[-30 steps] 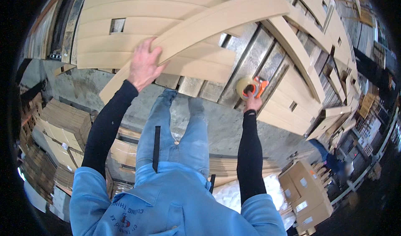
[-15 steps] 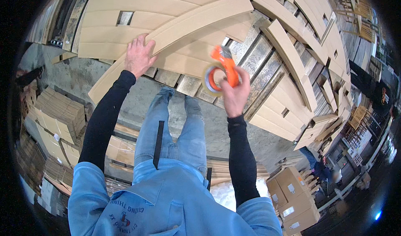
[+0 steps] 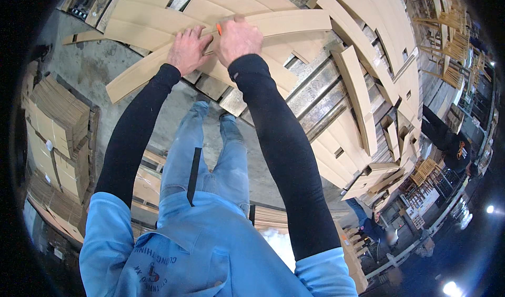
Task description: The person repeatedly picks up flat cardboard pieces, aligns them on a wooden pallet, and secures them with a handheld tape dispenser. The person works one piece at a time, folding and taping edges, then placing the finished unit aside. Other workers are visible in the background performing similar tasks.
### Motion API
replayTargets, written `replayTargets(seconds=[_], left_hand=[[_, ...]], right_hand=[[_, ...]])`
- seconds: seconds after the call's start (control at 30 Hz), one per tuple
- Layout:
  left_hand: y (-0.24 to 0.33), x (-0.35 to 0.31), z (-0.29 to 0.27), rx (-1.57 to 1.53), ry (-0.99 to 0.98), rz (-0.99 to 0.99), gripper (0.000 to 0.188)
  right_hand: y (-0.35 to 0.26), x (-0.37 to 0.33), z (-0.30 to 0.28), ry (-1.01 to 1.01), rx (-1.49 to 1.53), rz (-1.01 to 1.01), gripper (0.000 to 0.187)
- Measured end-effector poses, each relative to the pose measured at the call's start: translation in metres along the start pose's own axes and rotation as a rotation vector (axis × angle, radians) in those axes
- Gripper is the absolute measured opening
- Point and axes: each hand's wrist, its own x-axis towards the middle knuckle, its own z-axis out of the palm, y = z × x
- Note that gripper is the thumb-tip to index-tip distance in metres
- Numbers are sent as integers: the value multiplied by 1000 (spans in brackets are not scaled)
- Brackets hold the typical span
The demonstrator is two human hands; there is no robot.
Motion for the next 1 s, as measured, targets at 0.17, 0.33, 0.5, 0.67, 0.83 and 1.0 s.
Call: replayTargets(seconds=[0.17,0.33,0.5,0.67,0.83,1.0], left_hand=[[-2,5,-5,1,-97,-53,50],[1,3,-3,-79,6,0,50],[13,25,-1,99,151,281,48],[11,60,-9,-309,-231,168,59],[-32,59,-6,-1068,-548,4,65],[14,17,9,-500,45,-97,60]], right_hand=[[11,-60,-2,-46,11,39,34],[31,-119,32,68,58,50,44],[33,-113,43,94,124,51,44],[35,-110,37,180,173,26,43],[19,-71,11,165,136,-68,38],[12,-40,16,114,108,-25,32]])
